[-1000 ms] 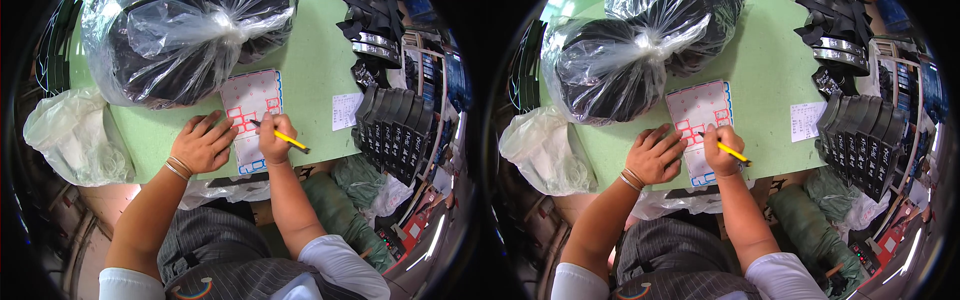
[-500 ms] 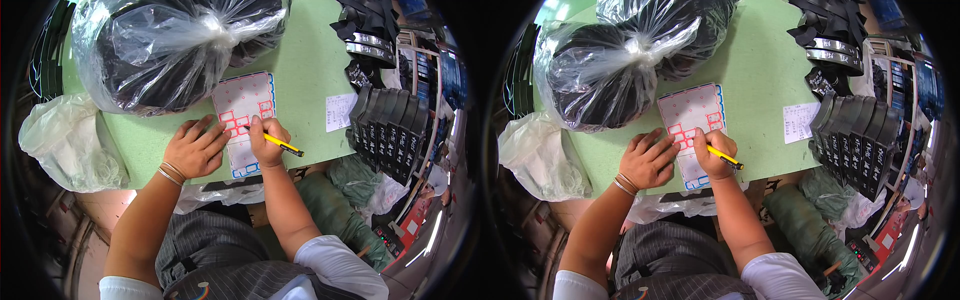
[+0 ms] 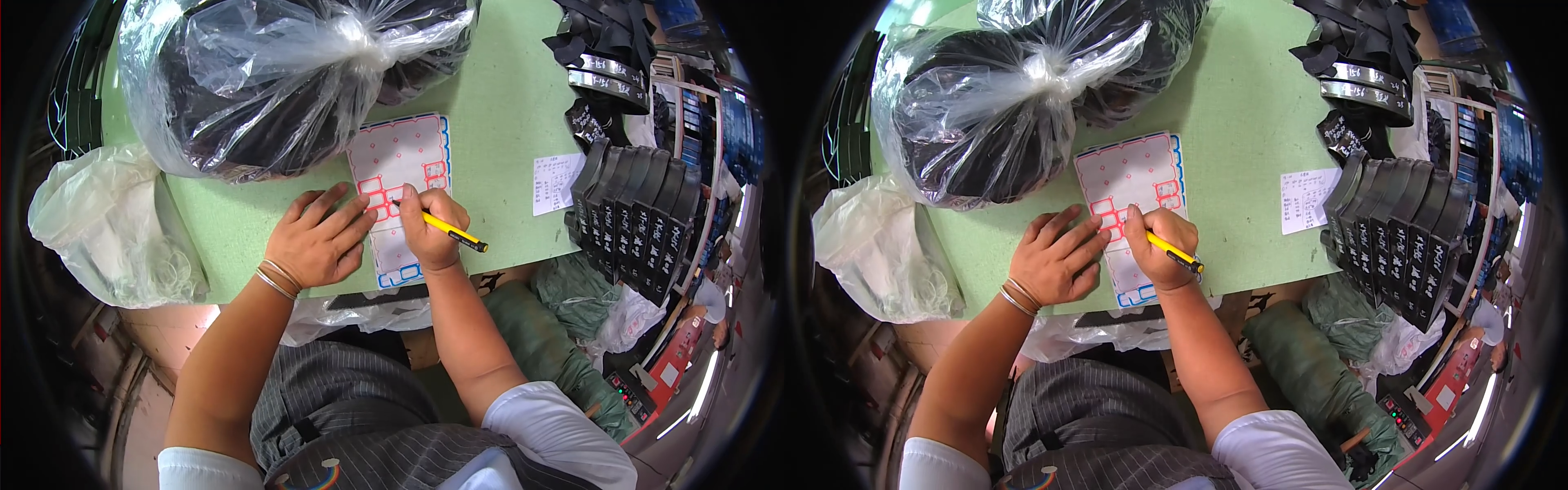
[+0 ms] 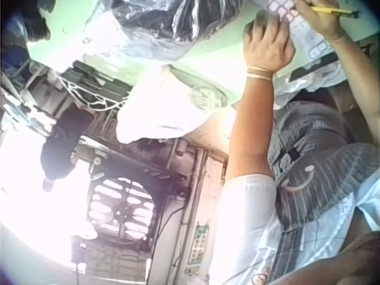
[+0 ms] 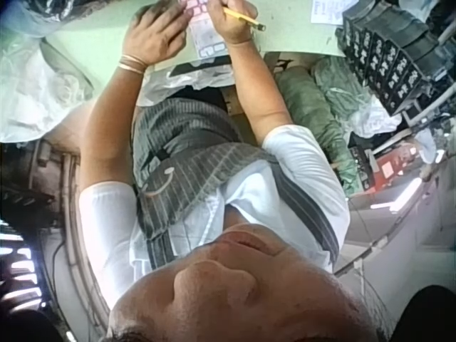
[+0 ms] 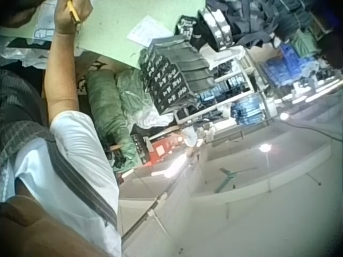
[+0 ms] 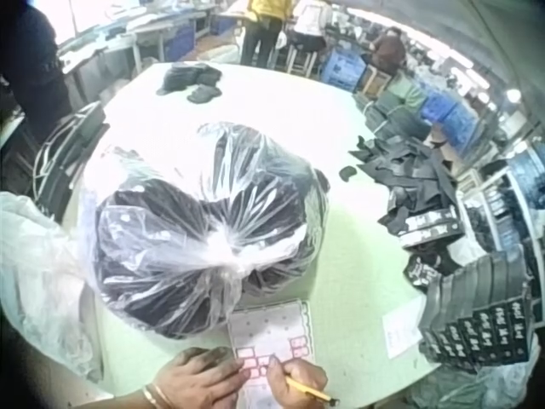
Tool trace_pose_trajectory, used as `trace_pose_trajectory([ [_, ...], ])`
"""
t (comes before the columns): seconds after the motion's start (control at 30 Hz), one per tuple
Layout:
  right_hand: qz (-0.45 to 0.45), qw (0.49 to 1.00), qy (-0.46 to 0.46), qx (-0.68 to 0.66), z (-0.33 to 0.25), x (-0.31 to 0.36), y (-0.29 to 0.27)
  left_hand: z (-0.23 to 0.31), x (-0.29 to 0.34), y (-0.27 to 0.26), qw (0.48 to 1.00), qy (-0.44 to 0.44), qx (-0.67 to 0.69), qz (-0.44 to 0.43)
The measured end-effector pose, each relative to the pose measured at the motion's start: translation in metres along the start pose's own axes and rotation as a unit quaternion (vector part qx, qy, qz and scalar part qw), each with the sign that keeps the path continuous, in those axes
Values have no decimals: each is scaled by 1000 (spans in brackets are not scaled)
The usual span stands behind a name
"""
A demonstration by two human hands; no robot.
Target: Operate a hydraulic press machine with metal dies to cut shoe components from material, then sort, bag, and record the output.
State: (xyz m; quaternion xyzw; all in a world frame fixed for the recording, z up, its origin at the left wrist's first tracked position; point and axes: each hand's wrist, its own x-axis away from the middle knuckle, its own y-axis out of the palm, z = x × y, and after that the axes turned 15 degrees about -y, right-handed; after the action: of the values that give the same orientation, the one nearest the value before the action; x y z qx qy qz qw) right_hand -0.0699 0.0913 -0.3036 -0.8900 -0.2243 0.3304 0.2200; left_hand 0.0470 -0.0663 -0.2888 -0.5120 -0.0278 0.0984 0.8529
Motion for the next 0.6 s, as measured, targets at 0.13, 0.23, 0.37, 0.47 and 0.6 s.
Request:
trace_pose_trajectory([
  [0.13,-1,1000,12,22,0,0,-1,1,0,-1,1000,1,-2,-1],
  [0.23,32,997,73,-9,2,6,0,1,0,0,1000,1,-1,0],
  [0.37,65,992,110,0,3,8,3,0,0,-1,1000,0,0,1],
  [0.47,34,996,81,19,-3,2,3,1,-1,-2,1000,1,-1,-1],
  [0.6,40,996,76,34,-2,0,4,1,0,-1,1000,6,-1,-1],
])
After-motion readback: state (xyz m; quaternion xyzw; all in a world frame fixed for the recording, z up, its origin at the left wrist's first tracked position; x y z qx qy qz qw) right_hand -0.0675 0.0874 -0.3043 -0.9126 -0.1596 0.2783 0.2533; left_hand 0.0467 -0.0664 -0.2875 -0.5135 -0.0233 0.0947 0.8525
